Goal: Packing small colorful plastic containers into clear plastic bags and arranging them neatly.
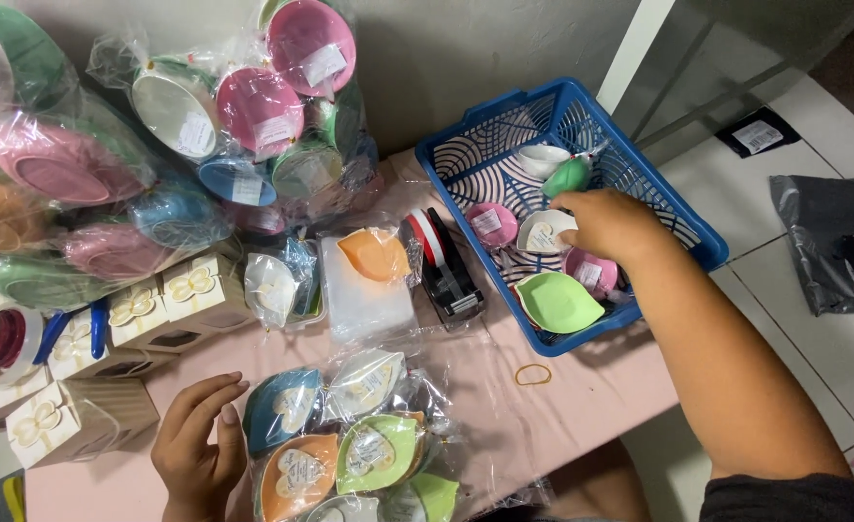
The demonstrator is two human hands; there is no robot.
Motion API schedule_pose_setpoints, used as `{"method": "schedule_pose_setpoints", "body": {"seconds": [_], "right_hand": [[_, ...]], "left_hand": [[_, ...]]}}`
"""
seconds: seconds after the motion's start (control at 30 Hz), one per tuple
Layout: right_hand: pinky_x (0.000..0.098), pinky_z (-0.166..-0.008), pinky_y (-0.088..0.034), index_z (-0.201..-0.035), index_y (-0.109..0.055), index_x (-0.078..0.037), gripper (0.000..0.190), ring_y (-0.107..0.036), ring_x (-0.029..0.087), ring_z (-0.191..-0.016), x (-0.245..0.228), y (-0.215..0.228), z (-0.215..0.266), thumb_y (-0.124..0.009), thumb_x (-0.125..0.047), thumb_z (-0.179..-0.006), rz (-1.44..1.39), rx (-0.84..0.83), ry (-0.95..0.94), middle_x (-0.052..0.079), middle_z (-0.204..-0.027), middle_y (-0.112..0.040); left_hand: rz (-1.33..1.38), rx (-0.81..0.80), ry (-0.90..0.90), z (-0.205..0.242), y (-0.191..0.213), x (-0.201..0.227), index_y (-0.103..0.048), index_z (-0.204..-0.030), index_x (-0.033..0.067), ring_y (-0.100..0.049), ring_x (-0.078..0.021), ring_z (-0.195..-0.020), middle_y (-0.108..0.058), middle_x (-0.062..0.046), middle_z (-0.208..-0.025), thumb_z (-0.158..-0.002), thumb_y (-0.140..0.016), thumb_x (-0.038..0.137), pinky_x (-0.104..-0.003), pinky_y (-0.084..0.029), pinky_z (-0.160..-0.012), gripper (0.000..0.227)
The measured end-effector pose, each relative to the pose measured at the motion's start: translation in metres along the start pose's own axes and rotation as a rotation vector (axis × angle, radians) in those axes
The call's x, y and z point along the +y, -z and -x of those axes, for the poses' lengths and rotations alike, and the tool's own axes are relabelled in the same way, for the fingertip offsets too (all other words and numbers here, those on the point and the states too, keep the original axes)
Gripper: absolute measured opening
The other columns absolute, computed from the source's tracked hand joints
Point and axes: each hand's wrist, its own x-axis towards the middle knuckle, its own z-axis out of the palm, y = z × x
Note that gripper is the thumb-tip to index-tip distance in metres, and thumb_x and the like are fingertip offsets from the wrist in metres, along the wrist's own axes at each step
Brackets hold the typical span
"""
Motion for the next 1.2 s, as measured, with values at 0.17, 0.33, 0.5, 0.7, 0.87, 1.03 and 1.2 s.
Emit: {"method": "schedule_pose_setpoints", "body": {"seconds": [0.17, 0.33, 0.5, 0.7, 0.87, 1.03, 1.2], "right_hand": [[0.0469, -0.101, -0.052, -0.148, -0.058, -0.029, 0.057, -0.061, 0.033, -0.131, 0.013, -0.017, -0.028, -0.073, -0.034, -0.094, 0.007, 0.004, 0.08, 0.006, -0.149, -0.061], [0.0446, -0.096, -0.05, -0.127, -0.073, -0.023, 0.037, -0.064, 0.034, -0.118, 0.019, -0.013, -0.025, -0.076, -0.034, -0.092, -0.14, 0.125, 0.218, 0.011, -0.135, -0.064], [0.0515, -0.083, -0.053, -0.144, -0.06, -0.023, 0.045, -0.066, 0.042, -0.111, 0.005, 0.025, 0.036, -0.065, -0.025, -0.099, -0.415, 0.397, 0.135, 0.019, -0.136, -0.067], [0.0421, -0.086, -0.051, -0.137, -0.067, -0.014, 0.044, -0.065, 0.03, -0.11, 0.019, 0.011, 0.09, -0.059, -0.016, -0.093, -0.645, 0.755, 0.246, 0.009, -0.126, -0.072], [0.036, -0.087, -0.052, -0.139, -0.067, -0.009, 0.043, -0.065, 0.024, -0.115, 0.008, -0.031, 0.158, -0.063, -0.016, -0.097, -0.818, 0.667, 0.201, 0.009, -0.129, -0.071], [0.0342, -0.089, -0.054, -0.14, -0.069, -0.009, 0.045, -0.067, 0.023, -0.11, 0.015, -0.105, 0.199, -0.068, -0.016, -0.095, -0.924, 0.575, 0.115, 0.01, -0.127, -0.073], [0.0326, -0.098, -0.051, -0.136, -0.071, -0.008, 0.039, -0.065, 0.02, -0.118, 0.014, -0.15, 0.234, -0.059, -0.009, -0.099, -0.994, 0.61, 0.055, 0.008, -0.129, -0.073]], "left_hand": [[0.012, -0.005, -0.009, -0.002, 0.001, 0.002, -0.075, -0.105, -0.0054, -0.074, -0.0329, -0.1, -0.074, -0.023, -0.11, -0.106, -0.053, 0.007, -0.041, -0.06, -0.092, 0.026], [0.023, -0.012, -0.006, -0.004, 0.002, 0.003, -0.075, -0.105, -0.005, -0.074, -0.0327, -0.101, -0.073, -0.022, -0.11, -0.106, -0.053, 0.008, -0.04, -0.06, -0.092, 0.025], [0.044, -0.003, -0.045, -0.005, 0.002, 0.002, -0.075, -0.105, -0.0046, -0.073, -0.0329, -0.1, -0.073, -0.022, -0.11, -0.105, -0.053, 0.007, -0.041, -0.061, -0.091, 0.025], [0.102, 0.019, -0.148, -0.008, 0.003, 0.002, -0.075, -0.107, -0.0044, -0.072, -0.0326, -0.1, -0.072, -0.021, -0.108, -0.105, -0.053, 0.006, -0.041, -0.061, -0.09, 0.024], [0.083, -0.015, -0.193, -0.02, 0.028, 0.042, -0.074, -0.107, -0.002, -0.07, -0.034, -0.102, -0.072, -0.019, -0.11, -0.106, -0.054, 0.009, -0.043, -0.058, -0.089, 0.023], [0.104, -0.131, -0.192, -0.001, 0.051, 0.11, -0.071, -0.115, 0.0004, -0.067, -0.0363, -0.108, -0.07, -0.019, -0.119, -0.103, -0.058, 0.011, -0.048, -0.055, -0.093, 0.02], [0.005, -0.145, -0.195, 0.052, 0.04, 0.159, -0.068, -0.126, 0.0121, -0.06, -0.0349, -0.127, -0.068, -0.015, -0.134, -0.086, -0.075, 0.014, -0.054, -0.048, -0.111, 0.04]]}}
